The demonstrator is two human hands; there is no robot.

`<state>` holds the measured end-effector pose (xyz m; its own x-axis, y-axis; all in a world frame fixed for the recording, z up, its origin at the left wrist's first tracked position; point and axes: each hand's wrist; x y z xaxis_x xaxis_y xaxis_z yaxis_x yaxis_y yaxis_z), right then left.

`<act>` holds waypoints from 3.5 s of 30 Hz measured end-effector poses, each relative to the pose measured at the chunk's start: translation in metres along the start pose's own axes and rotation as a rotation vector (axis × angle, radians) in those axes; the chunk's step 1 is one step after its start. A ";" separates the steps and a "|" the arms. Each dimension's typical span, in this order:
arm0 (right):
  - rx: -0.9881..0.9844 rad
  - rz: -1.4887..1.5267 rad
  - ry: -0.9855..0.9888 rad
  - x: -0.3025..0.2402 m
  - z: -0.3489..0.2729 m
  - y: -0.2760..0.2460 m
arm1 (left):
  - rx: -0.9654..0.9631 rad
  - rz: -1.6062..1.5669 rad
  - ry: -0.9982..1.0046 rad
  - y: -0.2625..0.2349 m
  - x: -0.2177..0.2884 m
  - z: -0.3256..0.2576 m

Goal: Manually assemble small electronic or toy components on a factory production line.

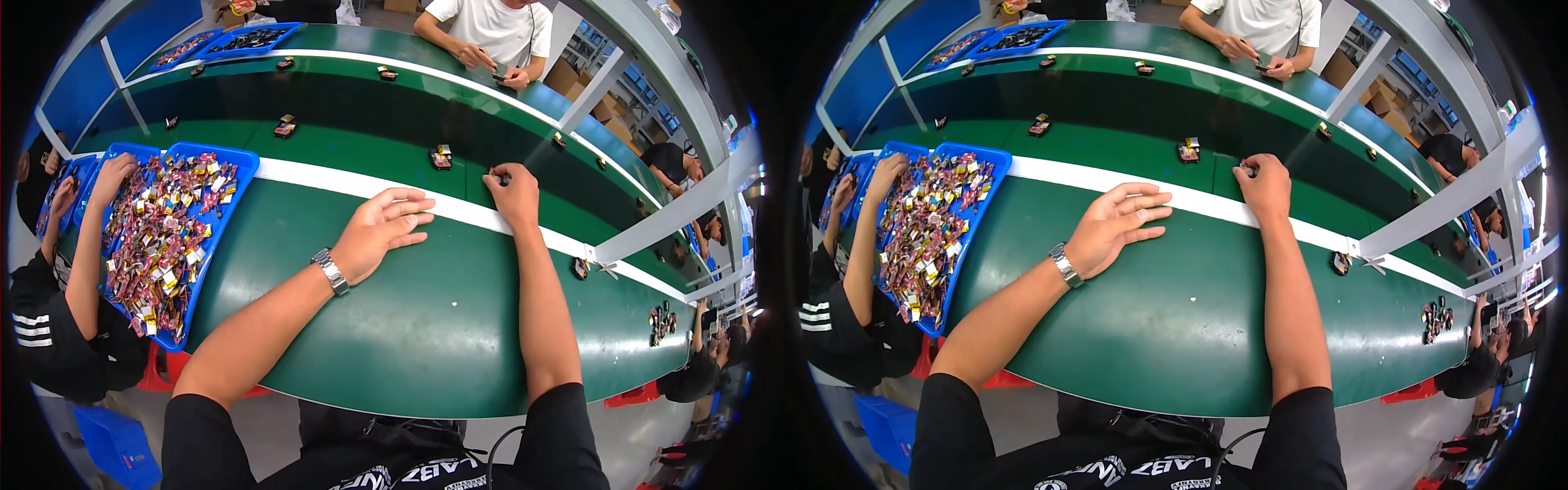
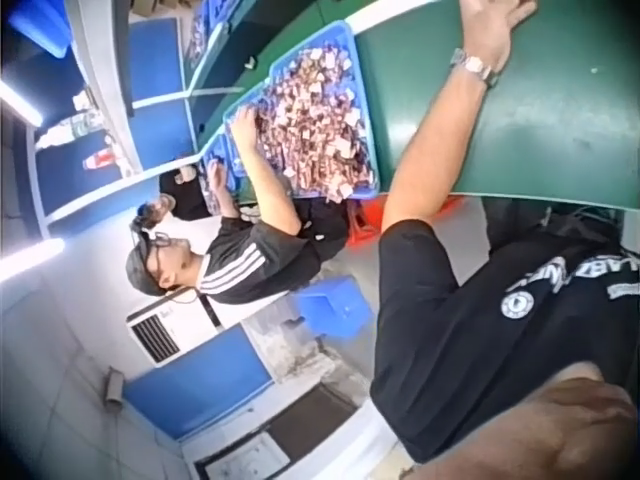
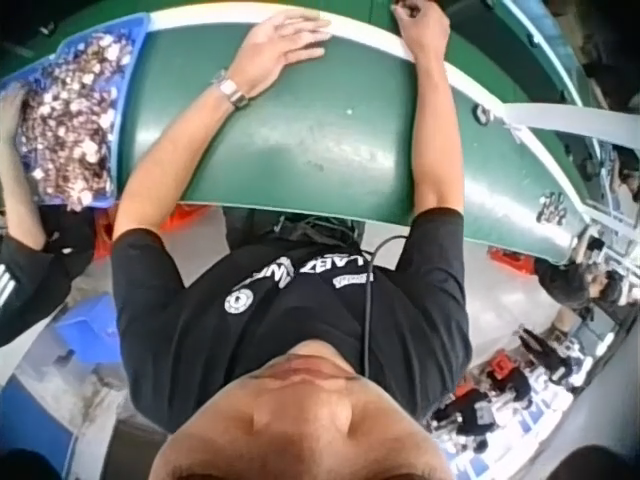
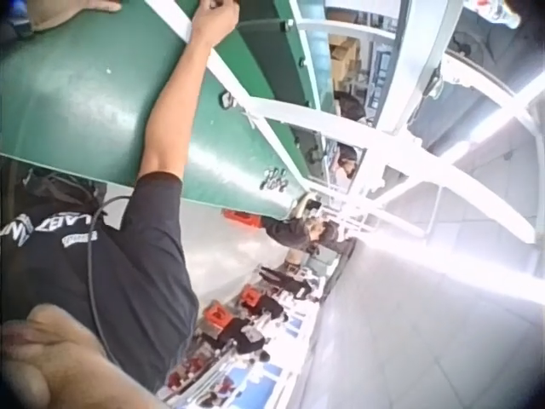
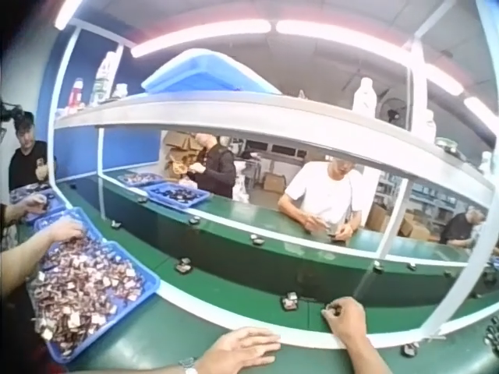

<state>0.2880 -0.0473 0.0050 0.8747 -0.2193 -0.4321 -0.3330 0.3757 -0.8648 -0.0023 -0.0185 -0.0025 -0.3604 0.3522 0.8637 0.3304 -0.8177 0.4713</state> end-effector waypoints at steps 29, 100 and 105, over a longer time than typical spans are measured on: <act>-0.485 0.449 -0.520 -0.079 -0.122 -0.031 | -0.266 0.198 -0.429 0.005 0.011 -0.003; -0.112 0.337 -0.510 -0.084 -0.134 -0.010 | -0.089 0.184 -0.291 0.025 -0.004 -0.005; -0.136 0.471 -0.415 -0.084 -0.136 -0.004 | -0.113 0.179 -0.286 0.025 -0.004 -0.005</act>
<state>0.1680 -0.1531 0.0103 0.6785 0.3178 -0.6624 -0.7324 0.2230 -0.6433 0.0029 -0.0424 0.0053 -0.0409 0.2986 0.9535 0.2615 -0.9178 0.2987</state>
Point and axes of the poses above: each hand's wrist, its own z-axis towards the middle knuckle, its own y-axis out of the palm, x = y × z, and after that the axes turned 14 degrees about -x, right-handed
